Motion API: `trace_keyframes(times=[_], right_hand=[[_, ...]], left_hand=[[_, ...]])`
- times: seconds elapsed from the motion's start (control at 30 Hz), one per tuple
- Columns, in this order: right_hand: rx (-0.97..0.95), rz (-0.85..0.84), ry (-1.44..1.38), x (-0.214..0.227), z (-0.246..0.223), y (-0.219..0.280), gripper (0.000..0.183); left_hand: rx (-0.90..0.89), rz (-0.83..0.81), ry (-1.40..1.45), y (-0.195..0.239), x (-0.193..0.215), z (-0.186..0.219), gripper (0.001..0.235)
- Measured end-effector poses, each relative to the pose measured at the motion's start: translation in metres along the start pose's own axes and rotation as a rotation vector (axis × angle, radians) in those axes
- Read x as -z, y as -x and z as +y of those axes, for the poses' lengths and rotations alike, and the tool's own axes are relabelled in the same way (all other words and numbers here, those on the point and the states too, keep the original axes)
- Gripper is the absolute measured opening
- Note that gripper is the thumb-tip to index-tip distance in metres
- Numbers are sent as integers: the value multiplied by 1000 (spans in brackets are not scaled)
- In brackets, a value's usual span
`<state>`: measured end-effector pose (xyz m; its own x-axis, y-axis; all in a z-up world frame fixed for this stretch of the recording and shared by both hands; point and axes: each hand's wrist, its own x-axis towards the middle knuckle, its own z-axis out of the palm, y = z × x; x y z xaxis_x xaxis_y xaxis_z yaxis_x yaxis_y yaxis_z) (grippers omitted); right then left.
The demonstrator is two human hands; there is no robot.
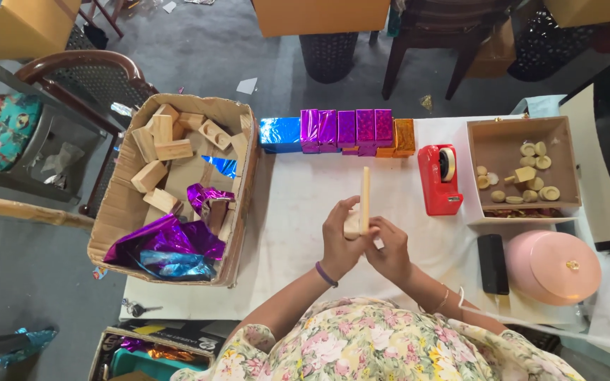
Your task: The person wipes a small wooden block with a cloth, then places it on the table. They pick up a sheet of shiny purple wrapping paper, fold it around the block, and secure the package with tape from a red dispenser.
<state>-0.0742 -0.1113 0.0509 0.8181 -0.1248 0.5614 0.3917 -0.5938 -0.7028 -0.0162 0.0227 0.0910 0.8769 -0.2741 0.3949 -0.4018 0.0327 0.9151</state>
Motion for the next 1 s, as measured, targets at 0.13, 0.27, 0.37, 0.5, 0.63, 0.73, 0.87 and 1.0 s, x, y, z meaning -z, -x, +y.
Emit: trace_keyframes(times=[0.13, 0.27, 0.37, 0.5, 0.63, 0.73, 0.87, 1.0], right_hand=[[-497, -100, -617, -6, 0, -6, 25], [-921, -86, -1071, -11, 28, -8, 21], [-588, 21, -562, -6, 4, -9, 14], [273, -67, 140, 4, -50, -27, 21], [-12, -70, 23, -12, -33, -6, 20], [-336, -61, -301, -27, -10, 13, 16], [-785, -31, -805, -26, 0, 10, 14], [-412, -106, -425, -21, -10, 5, 22]], left_hand=[[-325, 2, -320, -11, 19, 19, 70], [-87, 1, -17, -7, 20, -44, 52], [346, 96, 677, -15, 26, -55, 49], [576, 89, 855, -25, 36, -23, 49], [336, 93, 501, -9, 22, -38, 48], [-9, 102, 4, -12, 29, 15, 56], [-381, 13, -271, -15, 31, 21, 66], [-24, 63, 30, -18, 22, -11, 50]])
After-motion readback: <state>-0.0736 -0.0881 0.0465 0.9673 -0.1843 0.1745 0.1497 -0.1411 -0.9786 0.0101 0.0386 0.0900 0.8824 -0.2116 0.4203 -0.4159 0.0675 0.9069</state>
